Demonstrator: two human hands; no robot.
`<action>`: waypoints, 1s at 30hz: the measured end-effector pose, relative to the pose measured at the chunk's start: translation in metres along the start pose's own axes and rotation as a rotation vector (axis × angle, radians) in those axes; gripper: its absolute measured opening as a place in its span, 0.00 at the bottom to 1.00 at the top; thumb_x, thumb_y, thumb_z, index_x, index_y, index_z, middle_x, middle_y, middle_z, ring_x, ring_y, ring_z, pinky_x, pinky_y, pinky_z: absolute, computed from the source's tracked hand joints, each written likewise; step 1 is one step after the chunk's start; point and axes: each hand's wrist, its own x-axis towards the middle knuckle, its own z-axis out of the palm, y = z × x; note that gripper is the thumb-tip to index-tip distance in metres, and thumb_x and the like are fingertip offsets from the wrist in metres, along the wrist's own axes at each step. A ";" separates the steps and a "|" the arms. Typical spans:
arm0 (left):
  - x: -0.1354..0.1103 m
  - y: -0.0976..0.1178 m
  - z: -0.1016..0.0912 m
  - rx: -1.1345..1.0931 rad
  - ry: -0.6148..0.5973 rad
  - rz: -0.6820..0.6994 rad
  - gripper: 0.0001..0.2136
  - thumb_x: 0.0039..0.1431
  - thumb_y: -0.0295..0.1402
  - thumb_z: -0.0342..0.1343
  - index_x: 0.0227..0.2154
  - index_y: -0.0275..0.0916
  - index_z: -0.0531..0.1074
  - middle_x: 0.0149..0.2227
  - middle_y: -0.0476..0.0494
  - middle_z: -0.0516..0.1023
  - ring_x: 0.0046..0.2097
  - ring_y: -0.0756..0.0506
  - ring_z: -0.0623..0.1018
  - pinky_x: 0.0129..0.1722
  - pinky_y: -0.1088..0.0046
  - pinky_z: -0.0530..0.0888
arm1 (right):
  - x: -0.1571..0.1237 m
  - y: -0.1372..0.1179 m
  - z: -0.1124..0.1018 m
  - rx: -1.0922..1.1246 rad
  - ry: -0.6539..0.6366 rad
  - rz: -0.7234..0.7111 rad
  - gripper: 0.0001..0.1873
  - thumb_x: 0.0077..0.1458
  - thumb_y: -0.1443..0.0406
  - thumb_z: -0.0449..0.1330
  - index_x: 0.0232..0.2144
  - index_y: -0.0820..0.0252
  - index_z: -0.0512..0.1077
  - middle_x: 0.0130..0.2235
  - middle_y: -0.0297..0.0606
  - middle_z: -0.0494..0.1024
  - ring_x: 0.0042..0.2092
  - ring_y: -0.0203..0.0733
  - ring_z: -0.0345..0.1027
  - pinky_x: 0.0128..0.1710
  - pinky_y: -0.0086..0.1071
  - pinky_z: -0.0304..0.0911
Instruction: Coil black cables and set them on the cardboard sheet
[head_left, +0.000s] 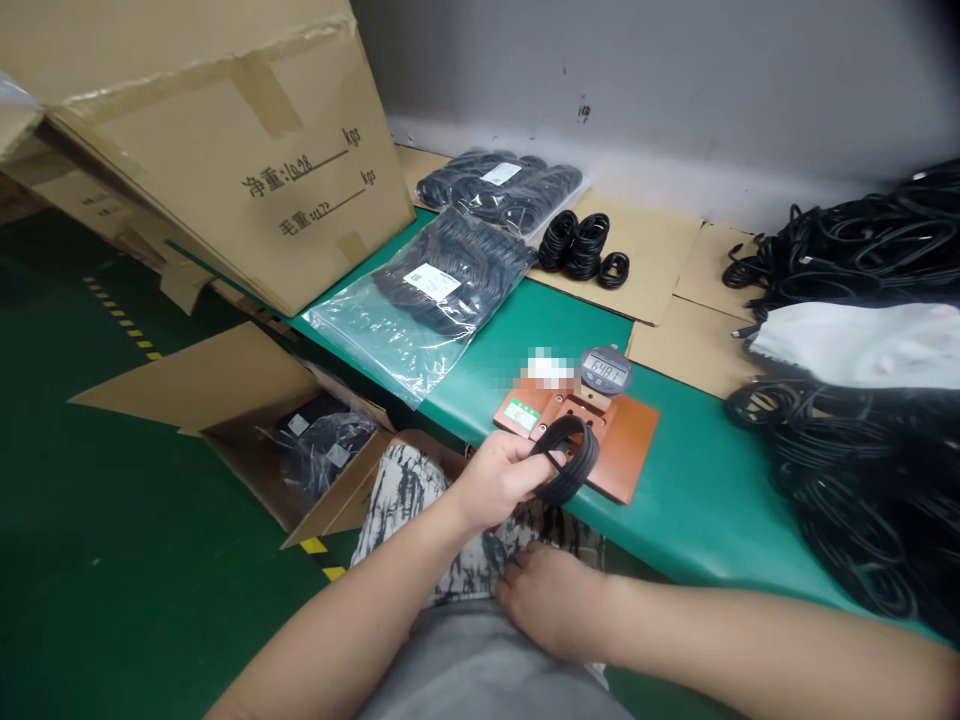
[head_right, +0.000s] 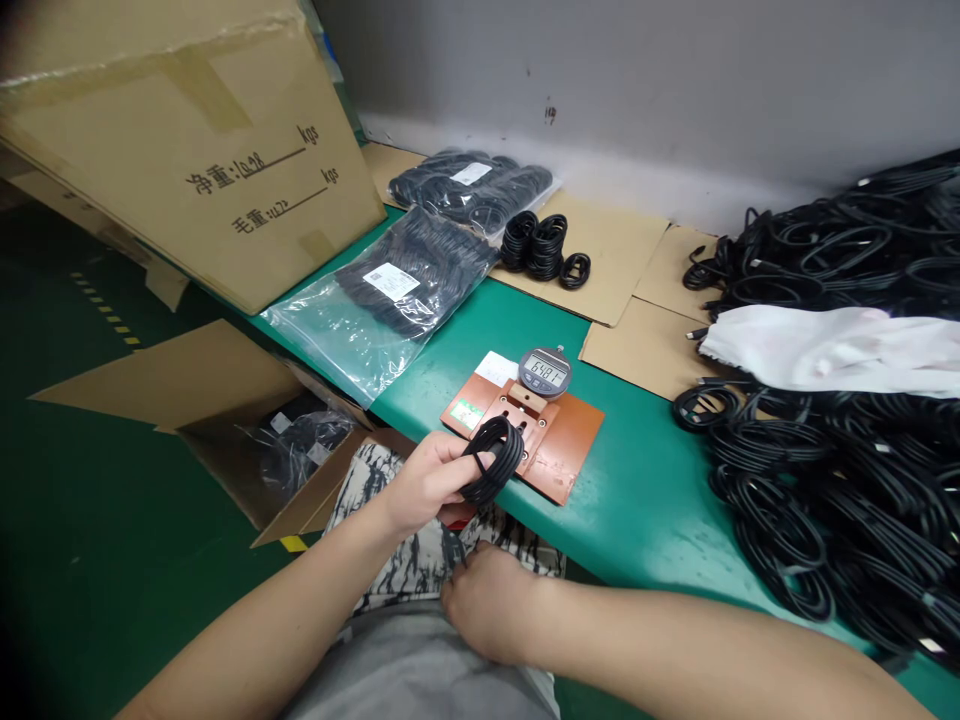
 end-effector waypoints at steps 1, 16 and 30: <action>0.000 0.000 0.000 -0.008 -0.005 0.000 0.24 0.51 0.43 0.59 0.10 0.39 0.53 0.11 0.58 0.52 0.15 0.57 0.53 0.16 0.77 0.47 | 0.000 0.000 0.000 0.000 0.001 -0.001 0.12 0.50 0.71 0.57 0.39 0.69 0.73 0.35 0.48 0.78 0.37 0.49 0.73 0.37 0.40 0.68; 0.001 -0.002 -0.001 0.002 -0.015 0.010 0.25 0.52 0.43 0.58 0.11 0.39 0.52 0.11 0.58 0.51 0.15 0.57 0.53 0.17 0.77 0.47 | 0.001 0.000 0.000 0.012 0.012 -0.004 0.12 0.50 0.72 0.57 0.38 0.69 0.73 0.34 0.47 0.78 0.37 0.49 0.73 0.37 0.40 0.68; 0.001 -0.003 -0.001 0.007 -0.012 0.013 0.25 0.52 0.44 0.58 0.11 0.39 0.53 0.11 0.58 0.51 0.15 0.57 0.53 0.17 0.77 0.47 | 0.002 0.000 -0.001 -0.018 -0.023 -0.004 0.12 0.52 0.71 0.56 0.40 0.68 0.73 0.36 0.48 0.78 0.38 0.49 0.73 0.38 0.41 0.68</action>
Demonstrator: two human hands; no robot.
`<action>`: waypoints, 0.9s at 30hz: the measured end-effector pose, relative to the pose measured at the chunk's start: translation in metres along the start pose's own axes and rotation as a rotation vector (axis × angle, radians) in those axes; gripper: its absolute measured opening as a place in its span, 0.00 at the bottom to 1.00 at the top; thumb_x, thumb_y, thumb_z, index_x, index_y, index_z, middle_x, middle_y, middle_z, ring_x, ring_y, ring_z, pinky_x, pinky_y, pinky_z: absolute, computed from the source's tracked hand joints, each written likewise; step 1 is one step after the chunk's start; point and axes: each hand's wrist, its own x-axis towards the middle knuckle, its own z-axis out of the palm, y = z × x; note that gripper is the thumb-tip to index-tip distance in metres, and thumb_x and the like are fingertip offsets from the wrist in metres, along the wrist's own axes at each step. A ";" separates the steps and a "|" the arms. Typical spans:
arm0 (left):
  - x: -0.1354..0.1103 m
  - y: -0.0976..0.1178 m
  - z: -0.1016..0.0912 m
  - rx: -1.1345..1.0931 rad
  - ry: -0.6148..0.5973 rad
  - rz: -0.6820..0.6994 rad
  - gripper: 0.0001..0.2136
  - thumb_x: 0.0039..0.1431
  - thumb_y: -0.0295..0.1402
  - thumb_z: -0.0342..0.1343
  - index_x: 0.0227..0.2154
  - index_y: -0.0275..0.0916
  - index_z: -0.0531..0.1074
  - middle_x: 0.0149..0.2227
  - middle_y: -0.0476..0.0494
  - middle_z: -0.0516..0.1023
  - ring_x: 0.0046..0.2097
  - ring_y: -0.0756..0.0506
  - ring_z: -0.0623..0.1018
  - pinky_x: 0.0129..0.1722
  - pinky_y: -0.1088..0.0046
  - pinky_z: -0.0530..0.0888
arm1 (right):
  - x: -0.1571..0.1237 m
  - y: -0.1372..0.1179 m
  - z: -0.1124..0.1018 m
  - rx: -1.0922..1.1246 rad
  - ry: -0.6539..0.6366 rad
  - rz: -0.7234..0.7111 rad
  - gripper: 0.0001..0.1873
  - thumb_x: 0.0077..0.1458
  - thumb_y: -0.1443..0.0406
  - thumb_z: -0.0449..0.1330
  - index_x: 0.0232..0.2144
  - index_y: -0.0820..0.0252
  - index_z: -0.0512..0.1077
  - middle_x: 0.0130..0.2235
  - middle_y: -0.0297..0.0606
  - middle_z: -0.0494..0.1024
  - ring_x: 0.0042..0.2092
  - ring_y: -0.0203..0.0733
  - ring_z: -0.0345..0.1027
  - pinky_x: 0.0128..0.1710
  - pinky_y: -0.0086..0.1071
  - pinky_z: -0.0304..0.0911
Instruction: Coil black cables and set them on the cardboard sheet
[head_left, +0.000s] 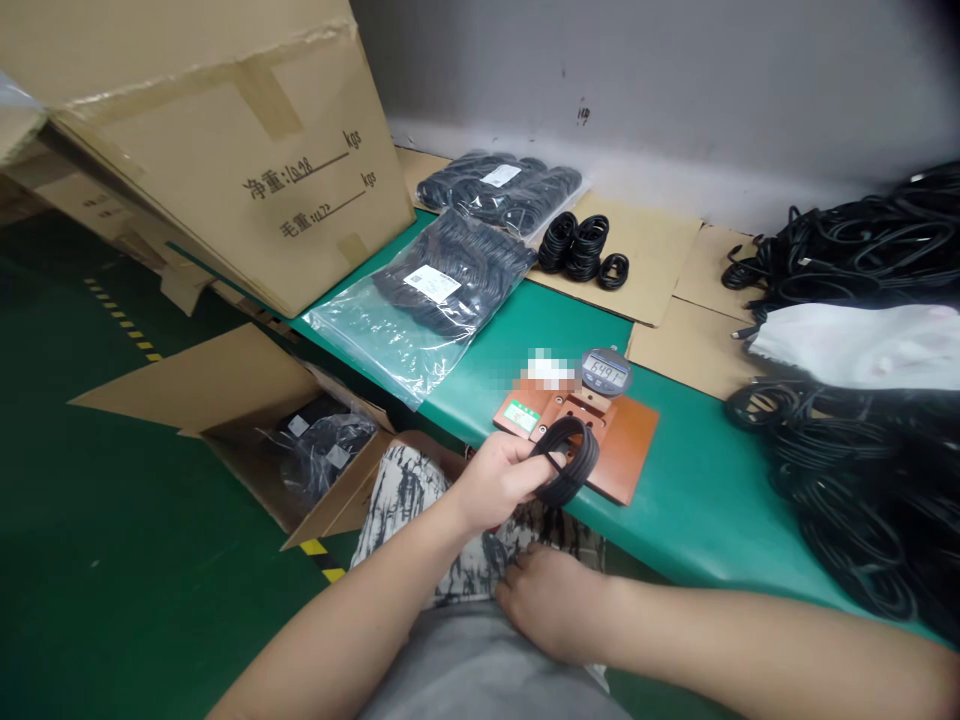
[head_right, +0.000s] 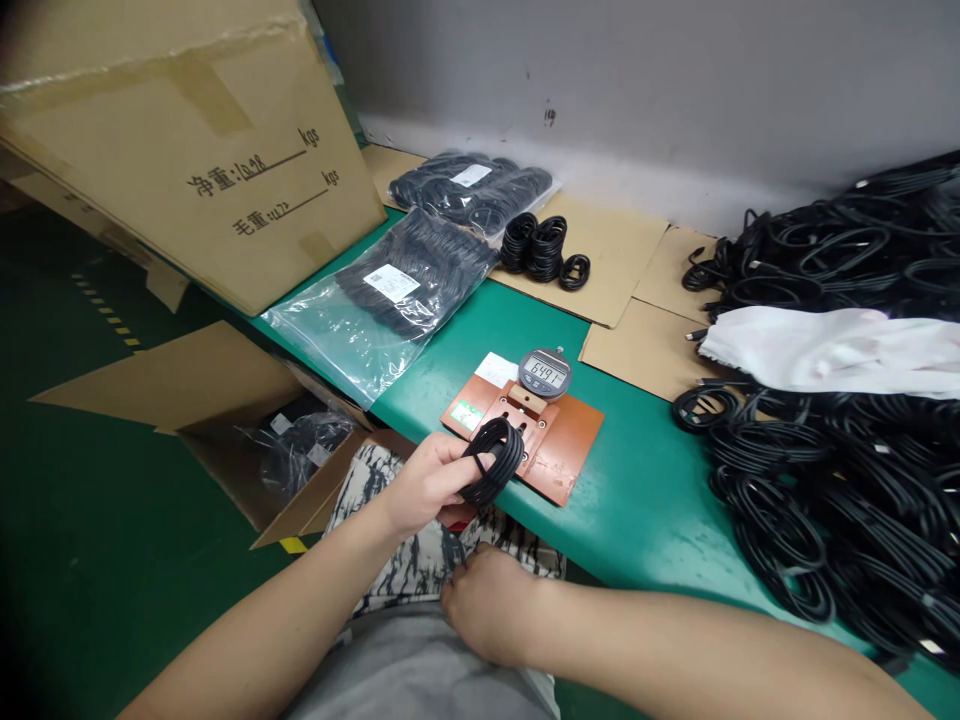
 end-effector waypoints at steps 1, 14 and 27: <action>0.000 0.000 0.000 -0.001 0.000 0.000 0.25 0.52 0.44 0.58 0.10 0.39 0.53 0.11 0.58 0.51 0.15 0.57 0.53 0.17 0.77 0.47 | 0.000 0.000 0.000 0.001 -0.002 0.003 0.12 0.51 0.71 0.57 0.40 0.68 0.73 0.36 0.48 0.78 0.38 0.49 0.73 0.38 0.41 0.68; 0.000 -0.001 -0.001 0.015 -0.016 0.013 0.24 0.54 0.41 0.57 0.11 0.39 0.52 0.12 0.58 0.51 0.16 0.58 0.52 0.18 0.76 0.46 | -0.001 -0.001 0.000 0.020 0.004 0.005 0.13 0.51 0.71 0.57 0.40 0.68 0.73 0.36 0.48 0.78 0.38 0.50 0.73 0.38 0.42 0.68; 0.000 -0.002 -0.002 0.035 -0.025 0.003 0.24 0.54 0.41 0.57 0.11 0.39 0.52 0.12 0.57 0.51 0.16 0.57 0.52 0.18 0.76 0.46 | 0.001 -0.001 0.005 0.008 0.046 0.002 0.12 0.50 0.71 0.58 0.39 0.68 0.73 0.35 0.49 0.78 0.36 0.50 0.73 0.36 0.41 0.68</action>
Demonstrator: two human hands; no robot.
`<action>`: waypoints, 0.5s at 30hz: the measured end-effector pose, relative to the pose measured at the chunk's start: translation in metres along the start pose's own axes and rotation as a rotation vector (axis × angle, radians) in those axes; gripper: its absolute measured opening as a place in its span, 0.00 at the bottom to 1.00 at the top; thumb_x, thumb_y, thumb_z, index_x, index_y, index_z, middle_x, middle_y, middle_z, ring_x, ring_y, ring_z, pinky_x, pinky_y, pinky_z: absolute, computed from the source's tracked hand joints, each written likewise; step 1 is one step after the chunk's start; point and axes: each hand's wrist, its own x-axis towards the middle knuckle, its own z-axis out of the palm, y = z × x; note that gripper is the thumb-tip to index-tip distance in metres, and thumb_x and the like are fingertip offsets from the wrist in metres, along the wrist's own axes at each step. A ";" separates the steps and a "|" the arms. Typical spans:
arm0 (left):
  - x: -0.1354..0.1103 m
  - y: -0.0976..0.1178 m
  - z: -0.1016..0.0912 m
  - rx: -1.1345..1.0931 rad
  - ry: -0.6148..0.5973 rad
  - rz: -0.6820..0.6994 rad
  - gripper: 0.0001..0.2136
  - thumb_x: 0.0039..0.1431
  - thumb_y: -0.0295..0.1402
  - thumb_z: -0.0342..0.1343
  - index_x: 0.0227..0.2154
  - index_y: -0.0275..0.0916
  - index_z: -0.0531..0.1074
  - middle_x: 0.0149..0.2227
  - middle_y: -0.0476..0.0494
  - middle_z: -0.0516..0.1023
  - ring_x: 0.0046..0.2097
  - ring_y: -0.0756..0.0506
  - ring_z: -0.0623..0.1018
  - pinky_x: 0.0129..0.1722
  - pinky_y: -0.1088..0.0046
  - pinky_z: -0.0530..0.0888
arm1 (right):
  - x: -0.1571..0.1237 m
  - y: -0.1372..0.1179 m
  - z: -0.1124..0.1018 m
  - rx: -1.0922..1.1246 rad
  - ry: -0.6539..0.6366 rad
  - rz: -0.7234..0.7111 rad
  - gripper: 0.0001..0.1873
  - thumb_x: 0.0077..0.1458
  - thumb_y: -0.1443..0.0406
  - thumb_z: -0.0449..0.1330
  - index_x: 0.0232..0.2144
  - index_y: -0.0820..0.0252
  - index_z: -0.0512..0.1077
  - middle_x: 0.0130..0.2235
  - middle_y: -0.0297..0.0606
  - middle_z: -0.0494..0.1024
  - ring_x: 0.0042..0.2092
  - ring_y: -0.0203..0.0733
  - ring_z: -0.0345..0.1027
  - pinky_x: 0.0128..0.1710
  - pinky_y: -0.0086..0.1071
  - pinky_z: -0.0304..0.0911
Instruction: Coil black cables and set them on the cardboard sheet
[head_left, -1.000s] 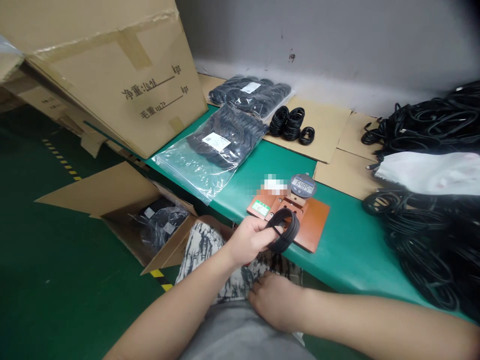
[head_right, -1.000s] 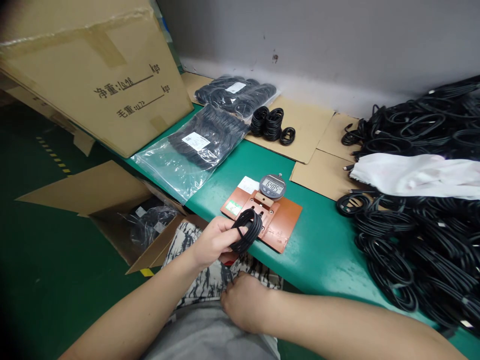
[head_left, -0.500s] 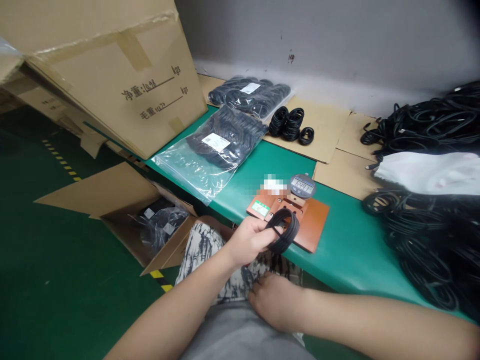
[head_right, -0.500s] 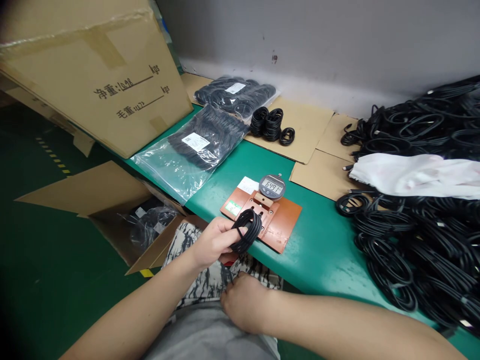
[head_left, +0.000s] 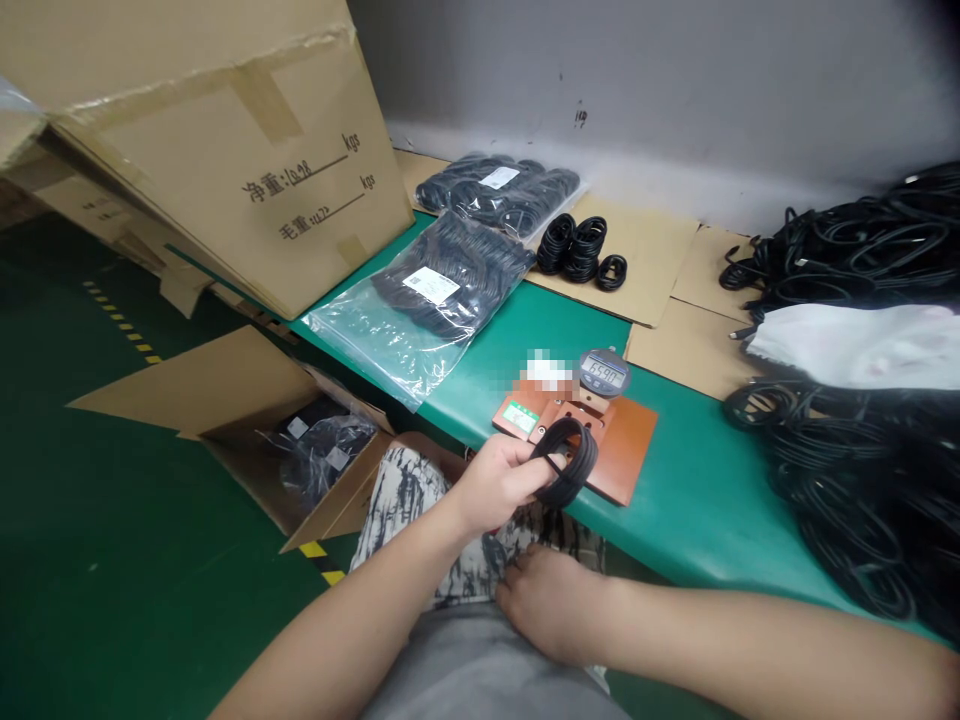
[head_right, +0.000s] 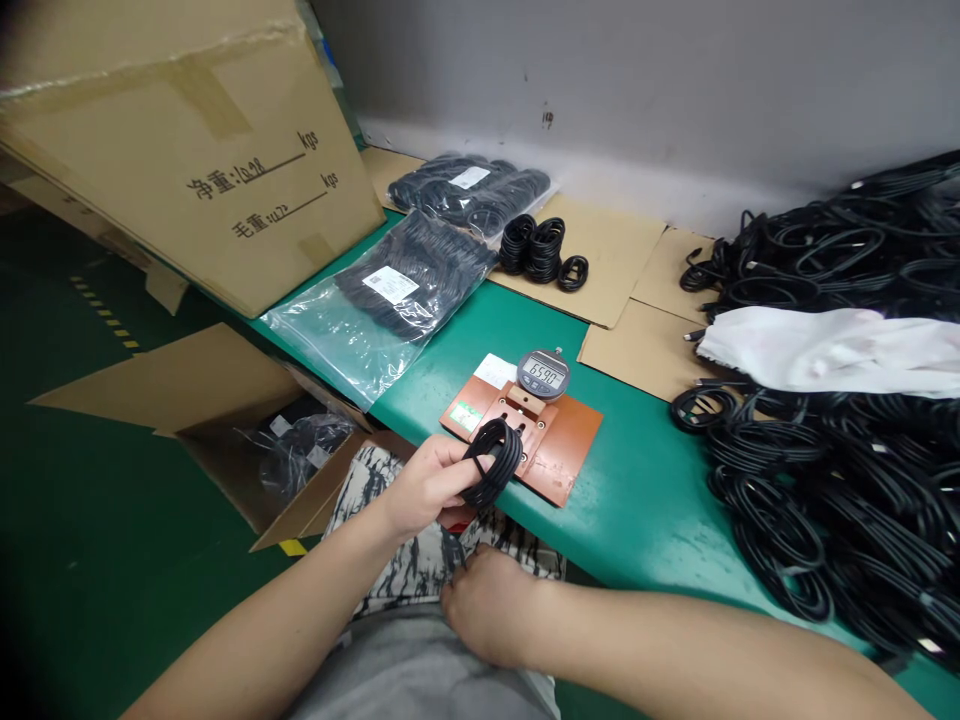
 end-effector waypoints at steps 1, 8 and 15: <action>0.000 0.000 0.000 0.000 0.001 -0.002 0.24 0.53 0.42 0.57 0.11 0.39 0.52 0.11 0.57 0.51 0.16 0.57 0.52 0.18 0.76 0.46 | 0.000 0.000 -0.001 -0.001 -0.005 -0.001 0.11 0.50 0.71 0.58 0.39 0.68 0.73 0.34 0.48 0.78 0.36 0.49 0.73 0.36 0.41 0.68; 0.001 0.001 0.000 -0.012 0.004 -0.020 0.25 0.52 0.44 0.58 0.11 0.39 0.53 0.11 0.57 0.52 0.15 0.57 0.52 0.17 0.76 0.46 | 0.000 0.001 0.001 0.001 0.004 0.000 0.12 0.50 0.70 0.58 0.38 0.68 0.73 0.34 0.48 0.78 0.36 0.50 0.73 0.36 0.42 0.68; 0.001 -0.001 -0.001 -0.014 -0.009 -0.012 0.24 0.55 0.42 0.57 0.11 0.39 0.52 0.12 0.57 0.51 0.15 0.57 0.52 0.18 0.76 0.46 | 0.000 0.000 0.000 -0.001 -0.012 -0.001 0.12 0.50 0.70 0.58 0.39 0.68 0.73 0.36 0.49 0.78 0.37 0.50 0.73 0.37 0.41 0.68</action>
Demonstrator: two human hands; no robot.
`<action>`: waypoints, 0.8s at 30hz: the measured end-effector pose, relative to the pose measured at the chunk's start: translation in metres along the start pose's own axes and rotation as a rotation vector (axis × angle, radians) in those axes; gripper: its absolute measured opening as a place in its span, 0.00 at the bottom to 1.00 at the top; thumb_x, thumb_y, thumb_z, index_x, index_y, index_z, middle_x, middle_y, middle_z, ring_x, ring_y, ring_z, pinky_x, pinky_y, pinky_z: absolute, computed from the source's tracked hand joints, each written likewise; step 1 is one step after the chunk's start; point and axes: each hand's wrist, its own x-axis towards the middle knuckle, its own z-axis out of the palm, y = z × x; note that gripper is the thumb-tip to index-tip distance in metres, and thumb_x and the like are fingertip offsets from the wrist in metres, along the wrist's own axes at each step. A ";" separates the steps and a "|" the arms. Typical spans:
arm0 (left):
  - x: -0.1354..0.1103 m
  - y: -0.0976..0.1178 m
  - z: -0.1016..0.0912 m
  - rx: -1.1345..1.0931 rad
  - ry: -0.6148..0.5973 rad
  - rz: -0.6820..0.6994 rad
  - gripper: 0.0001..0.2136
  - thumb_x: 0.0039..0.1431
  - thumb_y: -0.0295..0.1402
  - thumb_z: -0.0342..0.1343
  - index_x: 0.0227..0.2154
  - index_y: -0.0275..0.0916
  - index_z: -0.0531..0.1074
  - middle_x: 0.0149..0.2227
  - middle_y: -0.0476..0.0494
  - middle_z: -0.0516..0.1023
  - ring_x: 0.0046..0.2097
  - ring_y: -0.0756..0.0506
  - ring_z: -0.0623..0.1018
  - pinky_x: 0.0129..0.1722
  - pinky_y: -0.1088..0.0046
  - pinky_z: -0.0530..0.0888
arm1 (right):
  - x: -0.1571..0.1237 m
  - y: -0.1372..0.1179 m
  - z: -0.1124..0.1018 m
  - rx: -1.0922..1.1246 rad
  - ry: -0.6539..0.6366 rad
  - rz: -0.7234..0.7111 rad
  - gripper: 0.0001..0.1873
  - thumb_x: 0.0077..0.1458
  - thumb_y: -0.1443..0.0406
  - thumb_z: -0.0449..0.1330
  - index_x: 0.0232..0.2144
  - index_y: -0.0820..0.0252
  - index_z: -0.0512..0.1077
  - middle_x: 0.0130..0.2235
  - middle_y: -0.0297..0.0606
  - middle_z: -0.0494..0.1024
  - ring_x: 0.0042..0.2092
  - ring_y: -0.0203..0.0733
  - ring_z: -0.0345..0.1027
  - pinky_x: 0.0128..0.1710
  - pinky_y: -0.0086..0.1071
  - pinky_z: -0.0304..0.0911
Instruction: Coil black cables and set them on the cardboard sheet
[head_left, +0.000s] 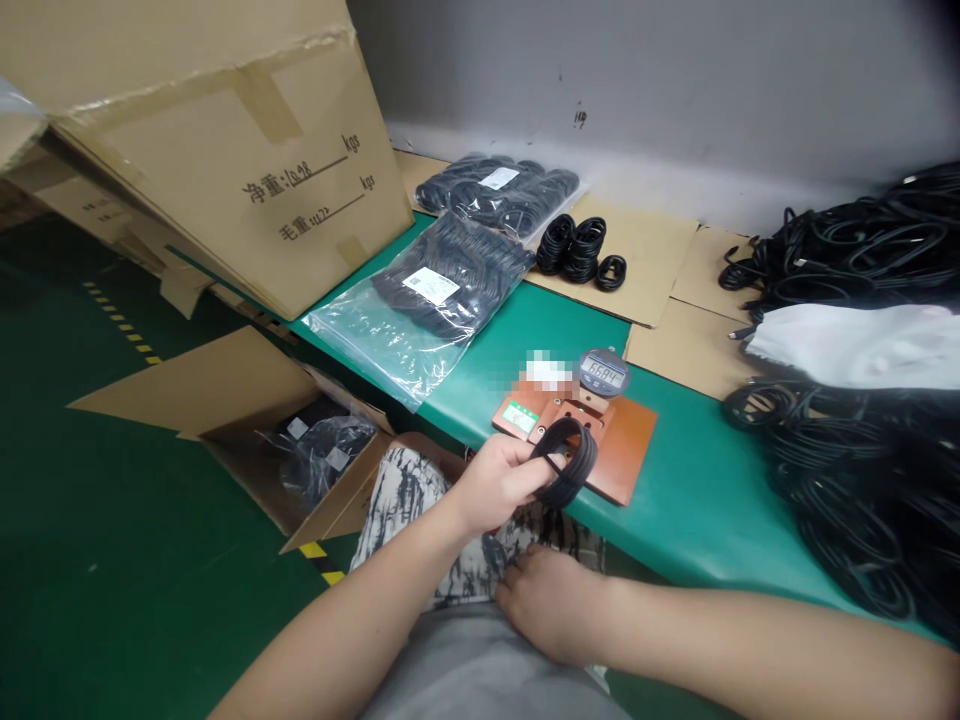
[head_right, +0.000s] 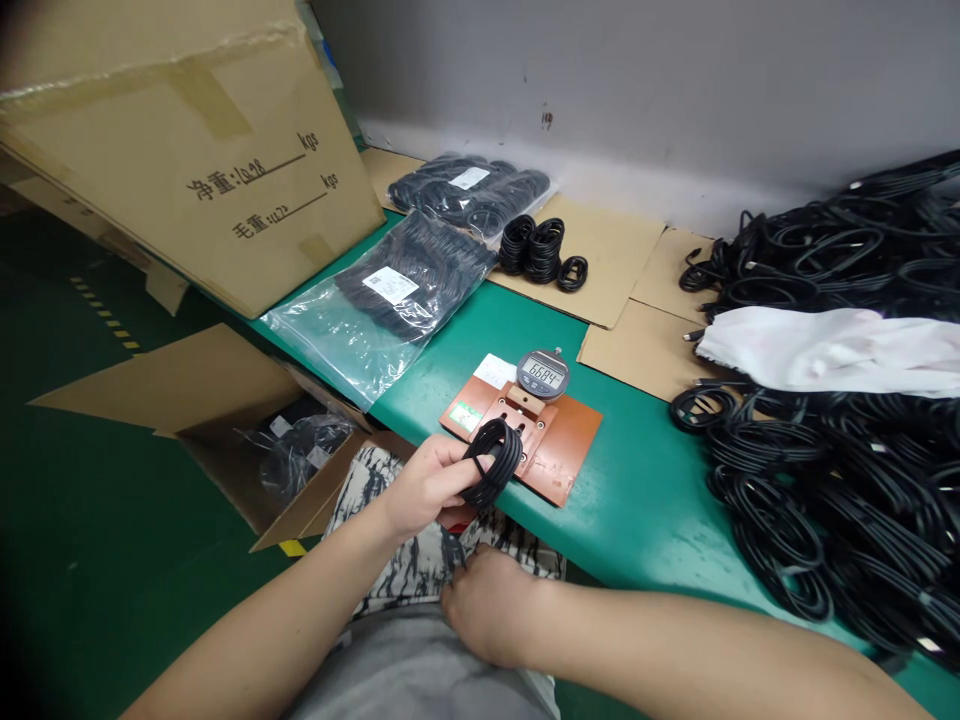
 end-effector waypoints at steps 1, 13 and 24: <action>0.000 0.000 0.000 -0.003 -0.002 0.004 0.24 0.55 0.42 0.57 0.11 0.39 0.52 0.12 0.57 0.51 0.15 0.57 0.52 0.18 0.76 0.46 | 0.000 0.000 0.000 -0.002 -0.007 0.000 0.12 0.50 0.70 0.58 0.39 0.68 0.73 0.36 0.49 0.78 0.37 0.50 0.73 0.38 0.41 0.68; 0.000 0.001 0.000 0.015 -0.002 -0.009 0.25 0.54 0.45 0.57 0.11 0.39 0.52 0.11 0.57 0.52 0.15 0.57 0.53 0.17 0.76 0.47 | 0.000 0.000 0.001 0.008 0.066 0.007 0.10 0.48 0.71 0.60 0.36 0.68 0.74 0.32 0.48 0.78 0.34 0.49 0.73 0.33 0.40 0.68; 0.001 -0.001 0.000 0.026 0.004 -0.015 0.25 0.53 0.45 0.58 0.11 0.39 0.52 0.11 0.57 0.52 0.15 0.57 0.53 0.17 0.77 0.47 | -0.001 0.000 -0.003 0.002 0.016 0.004 0.11 0.50 0.71 0.58 0.38 0.68 0.73 0.34 0.48 0.78 0.36 0.49 0.73 0.36 0.39 0.68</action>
